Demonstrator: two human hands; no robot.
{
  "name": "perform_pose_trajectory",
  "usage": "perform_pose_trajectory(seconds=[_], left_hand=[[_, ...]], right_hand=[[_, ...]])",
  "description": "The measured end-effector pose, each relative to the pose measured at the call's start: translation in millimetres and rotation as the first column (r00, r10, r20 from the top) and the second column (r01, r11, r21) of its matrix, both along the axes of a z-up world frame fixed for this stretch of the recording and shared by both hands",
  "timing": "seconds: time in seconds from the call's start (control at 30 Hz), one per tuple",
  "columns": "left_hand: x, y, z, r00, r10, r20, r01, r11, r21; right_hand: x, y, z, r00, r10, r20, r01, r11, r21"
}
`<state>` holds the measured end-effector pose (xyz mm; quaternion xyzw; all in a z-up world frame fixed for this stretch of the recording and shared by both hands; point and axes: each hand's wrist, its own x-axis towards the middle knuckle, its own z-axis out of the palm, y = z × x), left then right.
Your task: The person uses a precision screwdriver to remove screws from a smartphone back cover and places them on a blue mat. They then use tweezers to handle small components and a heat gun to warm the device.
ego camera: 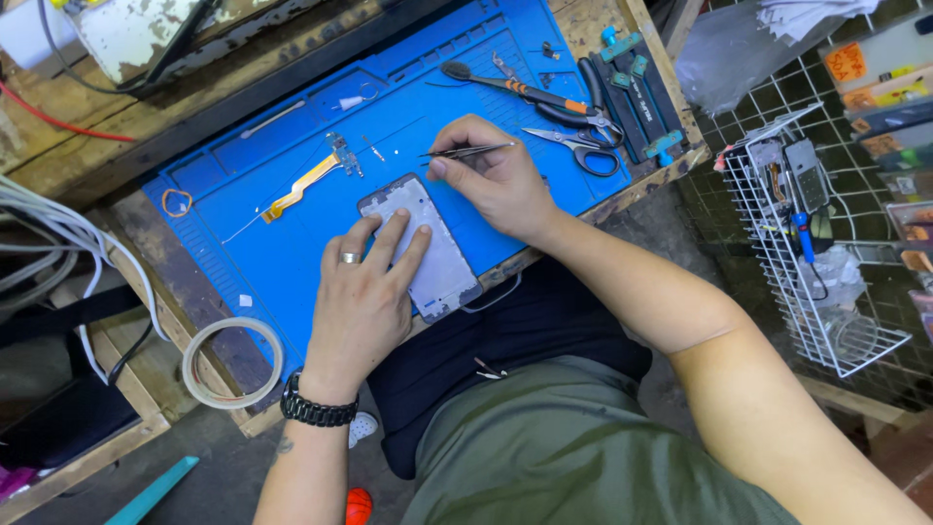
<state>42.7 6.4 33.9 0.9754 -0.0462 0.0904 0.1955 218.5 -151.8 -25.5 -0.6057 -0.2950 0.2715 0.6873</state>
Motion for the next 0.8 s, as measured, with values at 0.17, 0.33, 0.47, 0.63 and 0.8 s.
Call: perform_pose_trajectory(seconds=[0.17, 0.33, 0.47, 0.63, 0.8], left_hand=[[-1, 3, -4, 1.000, -0.004, 0.017, 0.004, 0.999, -0.039], [-2, 3, -7, 1.000, -0.006, 0.001, 0.006, 0.998, -0.056], [-2, 3, -9, 1.000, -0.004, 0.014, 0.005, 0.997, -0.081], [-1, 3, -9, 1.000, -0.004, 0.010, 0.005, 0.994, -0.111], [-1, 3, -9, 1.000, -0.003, 0.005, 0.003, 0.993, -0.115]], right_hand=[[8, 7, 12, 0.983, 0.071, 0.169, -0.036, 0.978, -0.204], [6, 13, 14, 0.946, 0.089, 0.312, -0.008, 0.968, -0.252], [4, 16, 15, 0.938, 0.100, 0.332, -0.016, 0.969, -0.248], [4, 18, 18, 0.914, 0.129, 0.384, -0.023, 0.963, -0.268], [3, 19, 19, 0.923, 0.128, 0.364, -0.039, 0.970, -0.242]])
